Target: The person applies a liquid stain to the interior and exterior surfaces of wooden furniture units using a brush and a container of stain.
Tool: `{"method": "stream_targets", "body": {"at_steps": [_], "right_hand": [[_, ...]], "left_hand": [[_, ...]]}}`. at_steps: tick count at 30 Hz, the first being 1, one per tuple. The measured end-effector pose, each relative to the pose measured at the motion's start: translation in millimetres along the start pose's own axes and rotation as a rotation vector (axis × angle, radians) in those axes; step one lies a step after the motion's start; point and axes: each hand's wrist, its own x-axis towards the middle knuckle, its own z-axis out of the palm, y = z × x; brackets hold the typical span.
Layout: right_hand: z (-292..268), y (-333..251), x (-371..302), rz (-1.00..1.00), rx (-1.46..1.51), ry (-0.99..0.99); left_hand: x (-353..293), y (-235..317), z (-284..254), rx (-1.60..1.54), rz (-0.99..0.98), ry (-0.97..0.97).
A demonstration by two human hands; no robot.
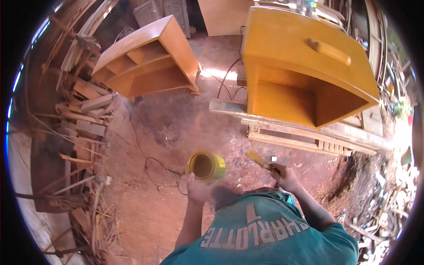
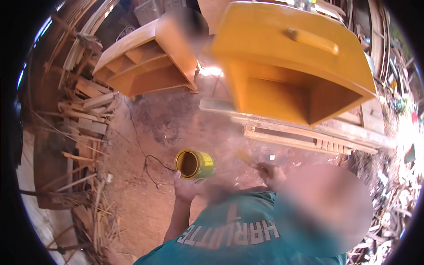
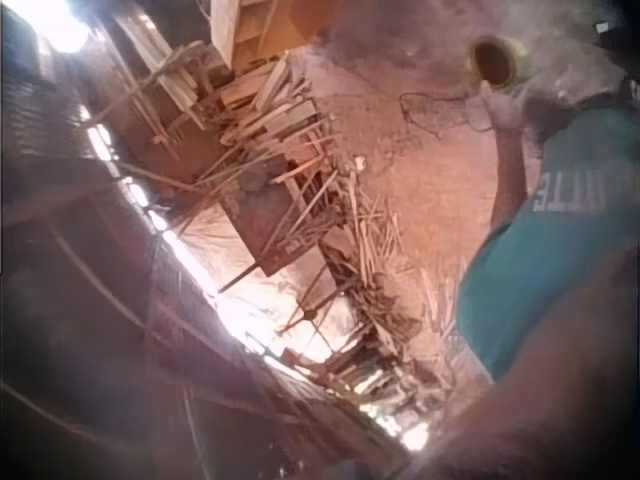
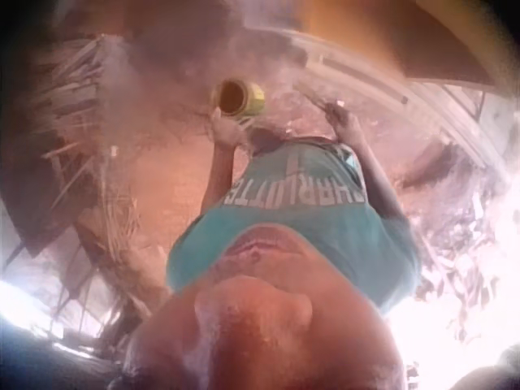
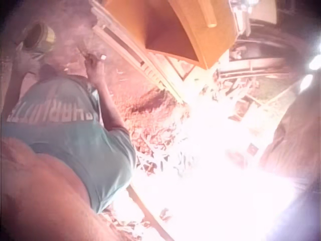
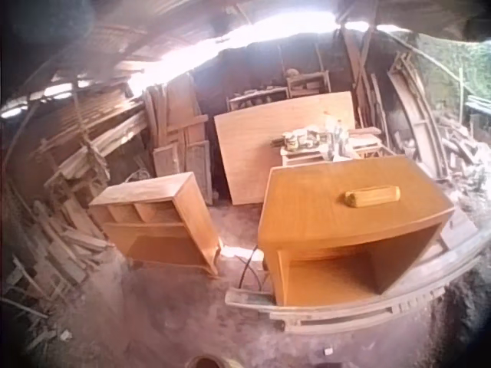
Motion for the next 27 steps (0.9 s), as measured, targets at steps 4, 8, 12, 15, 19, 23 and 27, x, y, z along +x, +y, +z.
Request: {"method": "stream_targets", "body": {"at_steps": [4,8,12,15,19,23,27], "right_hand": [[42.9,-50.8,54.5,-0.054,-0.139,-0.145],[100.1,-113.7,109.9,-0.051,-0.195,-0.214],[161.9,-164.4,141.1,-0.058,-0.233,-0.149],[198.0,-193.7,148.6,0.017,-0.124,-0.068],[231.5,-225.0,162.3,0.049,-0.175,0.005],[258.1,-231.2,198.0,0.002,-0.159,0.15],[260.3,-260.4,232.2,0.092,-0.094,0.225]], "left_hand": [[6.3,28.9,-46.9,-0.034,0.021,0.001],[13.3,70.1,-110.6,0.069,0.019,0.12],[13.6,144.2,-153.3,0.209,0.049,0.293],[12.4,204.4,-186.1,0.201,-0.006,0.176],[23.9,277.7,-206.7,0.282,-0.088,0.133],[54.3,327.8,-206.7,0.293,-0.085,0.18],[108.6,361.2,-180.7,0.279,-0.123,0.12]]}}
